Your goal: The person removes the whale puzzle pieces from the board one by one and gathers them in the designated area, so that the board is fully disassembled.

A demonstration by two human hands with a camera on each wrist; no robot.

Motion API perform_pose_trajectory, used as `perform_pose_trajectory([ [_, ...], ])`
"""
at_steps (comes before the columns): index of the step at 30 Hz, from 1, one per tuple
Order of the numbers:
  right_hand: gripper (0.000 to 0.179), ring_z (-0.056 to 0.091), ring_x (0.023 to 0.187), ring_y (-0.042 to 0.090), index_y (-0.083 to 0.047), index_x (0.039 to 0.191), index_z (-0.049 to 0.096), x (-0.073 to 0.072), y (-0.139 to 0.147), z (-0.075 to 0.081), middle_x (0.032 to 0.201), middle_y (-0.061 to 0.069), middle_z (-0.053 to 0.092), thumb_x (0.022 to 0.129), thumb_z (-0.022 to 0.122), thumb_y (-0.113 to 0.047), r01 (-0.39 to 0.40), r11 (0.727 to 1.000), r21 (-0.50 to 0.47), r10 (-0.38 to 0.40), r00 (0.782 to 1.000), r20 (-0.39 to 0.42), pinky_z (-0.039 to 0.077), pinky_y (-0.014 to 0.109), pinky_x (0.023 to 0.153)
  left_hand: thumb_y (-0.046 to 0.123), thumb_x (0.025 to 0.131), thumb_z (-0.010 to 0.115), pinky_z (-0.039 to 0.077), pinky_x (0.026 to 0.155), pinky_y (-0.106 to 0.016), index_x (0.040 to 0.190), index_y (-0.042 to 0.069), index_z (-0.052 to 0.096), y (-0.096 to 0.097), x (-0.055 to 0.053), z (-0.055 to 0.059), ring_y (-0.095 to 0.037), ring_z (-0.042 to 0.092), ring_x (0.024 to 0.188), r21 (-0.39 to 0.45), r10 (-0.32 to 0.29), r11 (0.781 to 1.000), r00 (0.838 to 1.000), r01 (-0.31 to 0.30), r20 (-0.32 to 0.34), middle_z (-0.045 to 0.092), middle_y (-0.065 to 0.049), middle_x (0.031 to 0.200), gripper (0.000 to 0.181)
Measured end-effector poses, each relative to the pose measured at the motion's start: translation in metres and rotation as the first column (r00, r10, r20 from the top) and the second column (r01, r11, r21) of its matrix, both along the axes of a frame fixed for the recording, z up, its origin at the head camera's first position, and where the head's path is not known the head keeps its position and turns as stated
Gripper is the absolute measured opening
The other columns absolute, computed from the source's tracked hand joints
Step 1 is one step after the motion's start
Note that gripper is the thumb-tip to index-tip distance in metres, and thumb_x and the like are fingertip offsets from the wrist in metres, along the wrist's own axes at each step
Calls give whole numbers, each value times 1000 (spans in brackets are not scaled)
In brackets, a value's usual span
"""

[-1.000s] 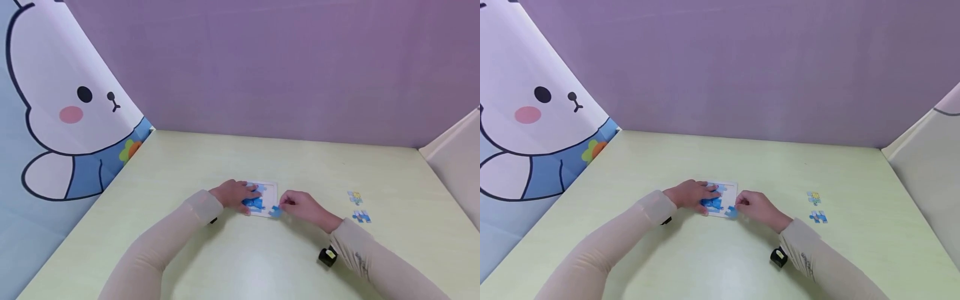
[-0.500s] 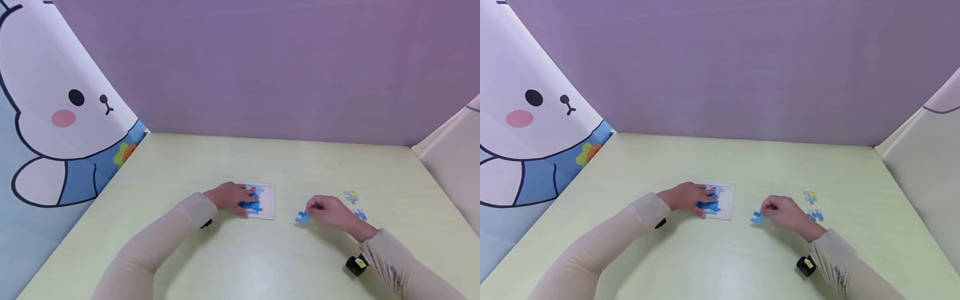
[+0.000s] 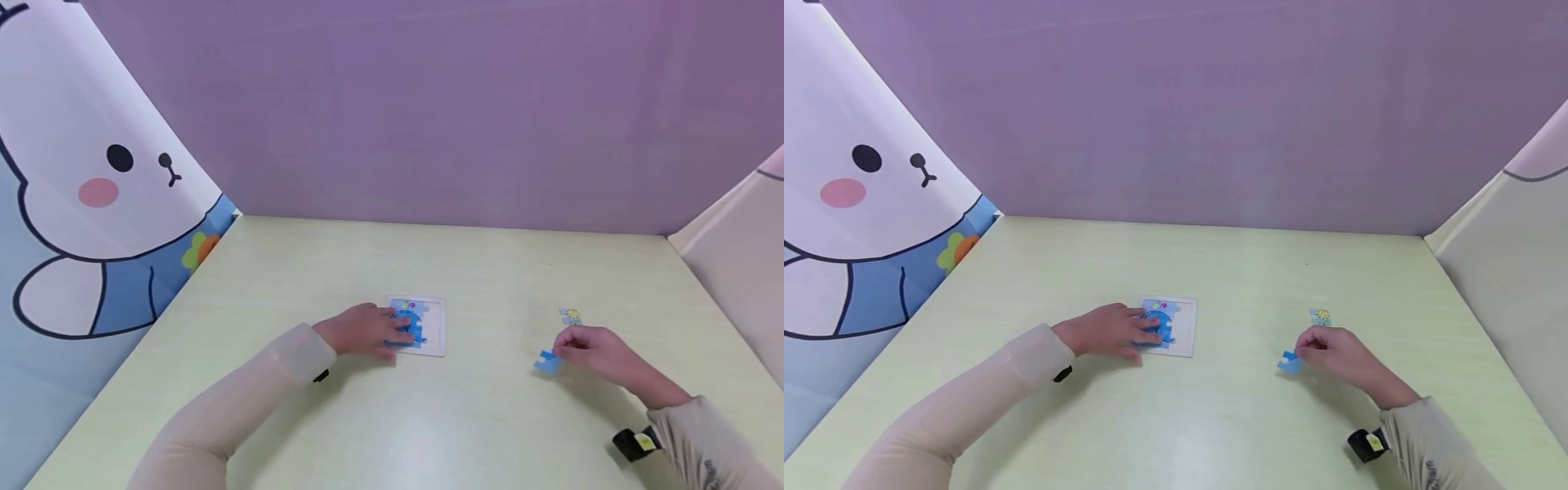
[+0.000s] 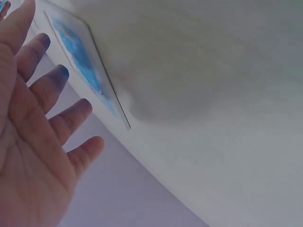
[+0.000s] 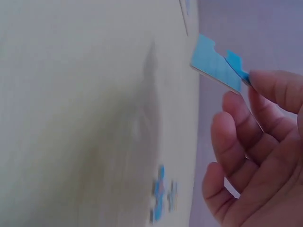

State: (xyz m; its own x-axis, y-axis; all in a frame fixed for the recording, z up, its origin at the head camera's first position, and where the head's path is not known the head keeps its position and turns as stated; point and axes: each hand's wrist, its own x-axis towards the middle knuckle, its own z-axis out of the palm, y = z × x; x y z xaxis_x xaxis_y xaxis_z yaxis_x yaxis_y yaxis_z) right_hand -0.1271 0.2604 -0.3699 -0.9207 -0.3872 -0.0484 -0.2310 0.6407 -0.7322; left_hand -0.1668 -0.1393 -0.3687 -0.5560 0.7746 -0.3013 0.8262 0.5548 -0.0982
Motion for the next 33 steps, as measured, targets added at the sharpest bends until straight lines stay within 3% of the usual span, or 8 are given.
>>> perform_pose_trajectory([
  [9, 6, 51, 72, -1, 0, 91, 64, 6, 37, -1, 85, -5, 64, 92, 60, -5, 11, 999, 47, -12, 1000, 25, 46, 22, 63, 46, 95, 55, 34, 106, -46, 142, 25, 49, -6, 11, -4, -28, 36, 137, 55, 49, 997, 996, -53, 79, 41, -2, 149, 52],
  [20, 10, 51, 72, 1, 0, 92, 64, 10, 60, -3, 82, -5, 63, 93, 59, -9, 26, 993, 113, -34, 997, 71, 46, 23, 64, 45, 95, 56, 35, 105, -48, 140, 28, 52, -7, 20, -5, -28, 37, 137, 49, 23, 998, 997, -27, 69, 42, -2, 148, 48],
  [25, 9, 51, 72, -1, 1, 92, 64, 10, 65, -5, 80, -8, 62, 93, 58, -5, -16, 995, 103, 7, 996, 91, 46, 21, 64, 44, 94, 57, 36, 104, -49, 138, 27, 54, -11, 20, -8, -28, 37, 136, 67, 25, 997, 998, -29, 60, 43, -2, 148, 47],
  [33, 8, 47, 70, -2, 0, 88, 64, 9, 67, -10, 78, -10, 60, 92, 57, 0, -81, 991, 107, 75, 995, 60, 43, 21, 61, 43, 94, 58, 36, 104, -49, 137, 25, 55, -14, 20, -8, -27, 40, 135, 83, 38, 996, 997, -44, 66, 44, -2, 146, 47],
])
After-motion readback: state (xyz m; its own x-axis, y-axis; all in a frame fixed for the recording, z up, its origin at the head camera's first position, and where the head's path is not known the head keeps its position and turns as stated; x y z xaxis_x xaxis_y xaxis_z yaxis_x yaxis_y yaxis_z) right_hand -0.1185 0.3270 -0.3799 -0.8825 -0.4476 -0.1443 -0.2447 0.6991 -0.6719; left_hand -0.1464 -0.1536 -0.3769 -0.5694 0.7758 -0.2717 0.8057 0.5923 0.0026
